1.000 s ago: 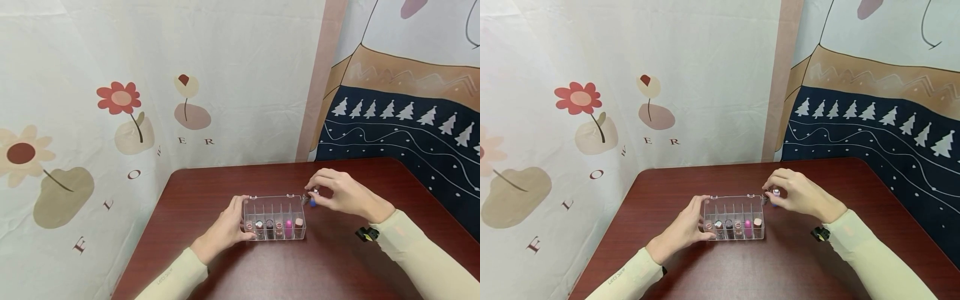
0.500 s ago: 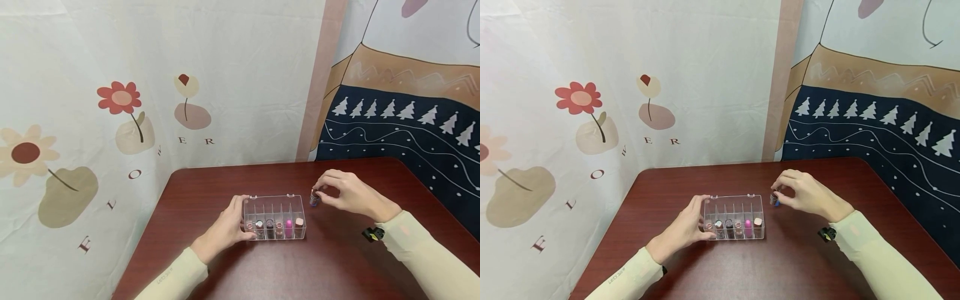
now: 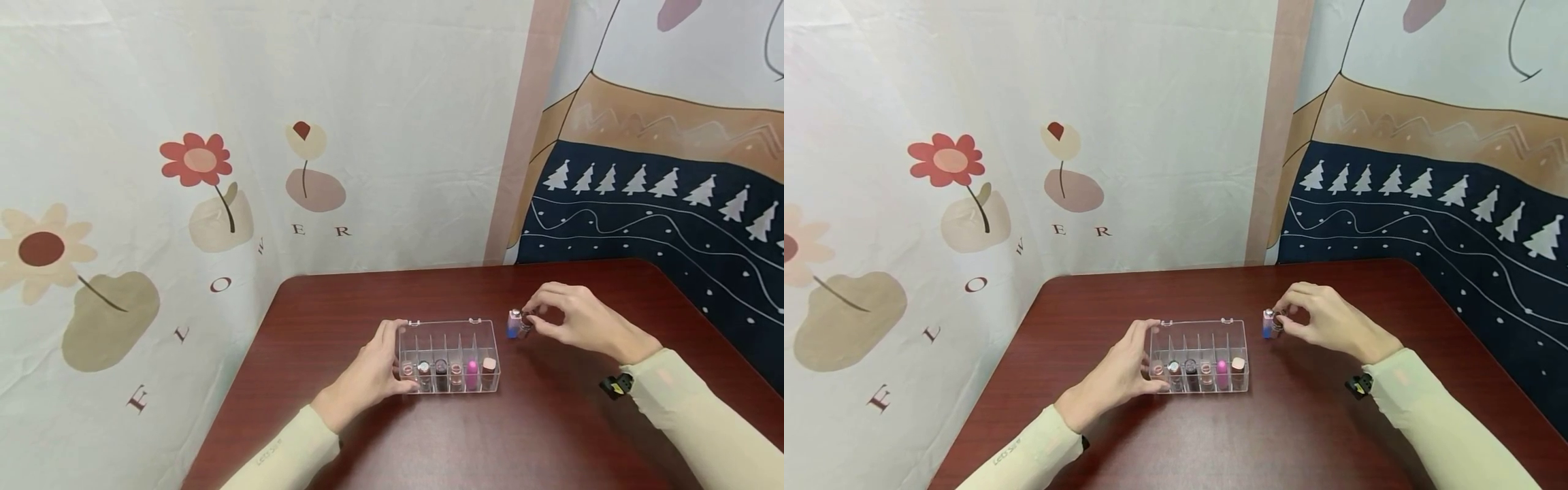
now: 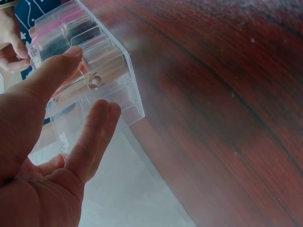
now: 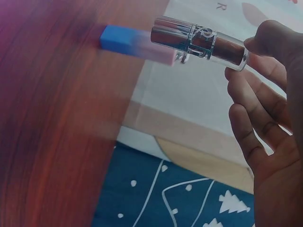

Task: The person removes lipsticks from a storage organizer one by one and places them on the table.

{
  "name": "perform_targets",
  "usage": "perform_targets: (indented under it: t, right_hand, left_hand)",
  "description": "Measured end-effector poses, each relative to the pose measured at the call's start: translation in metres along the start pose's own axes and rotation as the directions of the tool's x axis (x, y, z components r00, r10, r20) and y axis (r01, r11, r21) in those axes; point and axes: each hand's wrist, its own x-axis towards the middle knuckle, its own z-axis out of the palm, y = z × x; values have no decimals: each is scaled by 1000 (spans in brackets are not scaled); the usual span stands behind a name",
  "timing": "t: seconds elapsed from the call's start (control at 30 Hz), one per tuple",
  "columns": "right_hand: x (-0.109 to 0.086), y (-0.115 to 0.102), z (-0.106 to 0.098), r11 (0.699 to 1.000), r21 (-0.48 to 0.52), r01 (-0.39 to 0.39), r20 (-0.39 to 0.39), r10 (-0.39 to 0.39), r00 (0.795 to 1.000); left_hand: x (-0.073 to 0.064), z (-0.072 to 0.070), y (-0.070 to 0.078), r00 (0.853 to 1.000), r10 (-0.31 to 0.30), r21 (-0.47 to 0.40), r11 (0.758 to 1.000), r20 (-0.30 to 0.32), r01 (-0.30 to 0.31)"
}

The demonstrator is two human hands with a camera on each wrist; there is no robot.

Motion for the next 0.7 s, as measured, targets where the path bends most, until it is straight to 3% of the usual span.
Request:
perform_targets:
  t: [0.7]
  right_hand:
    - [-13, 25, 15, 988, -10, -155, 79, 155, 985]
  left_hand:
    - [1, -1, -1, 1000, -4, -18, 1000, 16, 4]
